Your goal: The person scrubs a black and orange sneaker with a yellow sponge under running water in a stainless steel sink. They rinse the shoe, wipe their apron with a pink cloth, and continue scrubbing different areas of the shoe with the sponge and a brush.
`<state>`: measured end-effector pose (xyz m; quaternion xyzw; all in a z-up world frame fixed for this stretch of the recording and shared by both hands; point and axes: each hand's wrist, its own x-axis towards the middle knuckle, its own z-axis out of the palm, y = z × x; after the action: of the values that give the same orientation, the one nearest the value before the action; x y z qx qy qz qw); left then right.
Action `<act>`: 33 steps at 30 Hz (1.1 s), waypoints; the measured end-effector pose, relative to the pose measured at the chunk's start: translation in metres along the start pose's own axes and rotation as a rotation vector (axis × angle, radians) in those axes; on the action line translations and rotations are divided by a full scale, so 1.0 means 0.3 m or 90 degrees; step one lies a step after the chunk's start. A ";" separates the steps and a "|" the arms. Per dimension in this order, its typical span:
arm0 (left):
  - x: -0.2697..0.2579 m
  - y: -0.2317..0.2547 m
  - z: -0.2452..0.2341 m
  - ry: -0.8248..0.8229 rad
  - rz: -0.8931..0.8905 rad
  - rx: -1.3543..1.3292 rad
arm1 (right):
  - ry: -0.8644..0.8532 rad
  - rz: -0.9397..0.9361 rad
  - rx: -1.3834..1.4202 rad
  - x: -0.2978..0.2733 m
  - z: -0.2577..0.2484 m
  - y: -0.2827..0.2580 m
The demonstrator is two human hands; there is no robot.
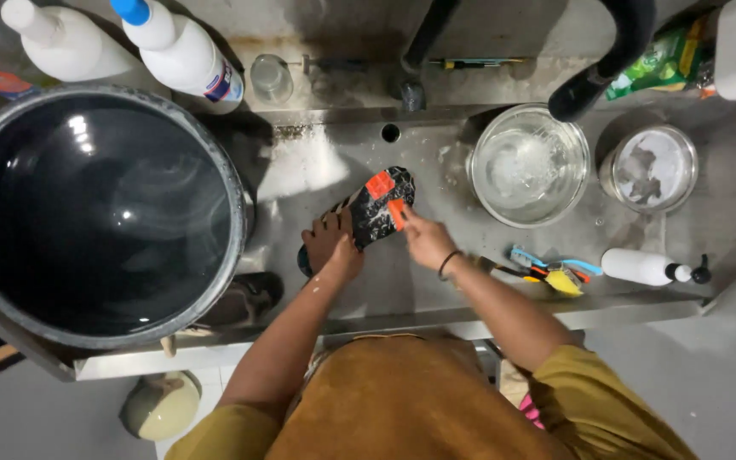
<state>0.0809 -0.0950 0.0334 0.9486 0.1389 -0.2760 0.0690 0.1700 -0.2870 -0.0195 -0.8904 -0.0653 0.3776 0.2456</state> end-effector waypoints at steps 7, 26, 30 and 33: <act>0.008 0.002 -0.048 -0.024 0.002 0.002 | 0.070 0.037 0.094 -0.038 0.014 0.005; 0.035 0.016 0.063 0.060 0.011 -0.035 | 0.204 0.025 0.072 0.120 0.155 0.214; 0.041 -0.004 0.042 0.059 0.042 -0.076 | 0.148 -0.149 -0.006 -0.147 0.130 -0.091; 0.039 0.004 0.137 0.310 0.046 -0.066 | 0.173 -0.097 0.069 -0.052 0.160 0.014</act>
<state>0.0700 -0.1021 -0.0073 0.9866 0.1313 -0.0296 0.0922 0.1248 -0.2768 -0.0402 -0.9112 -0.0783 0.2368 0.3279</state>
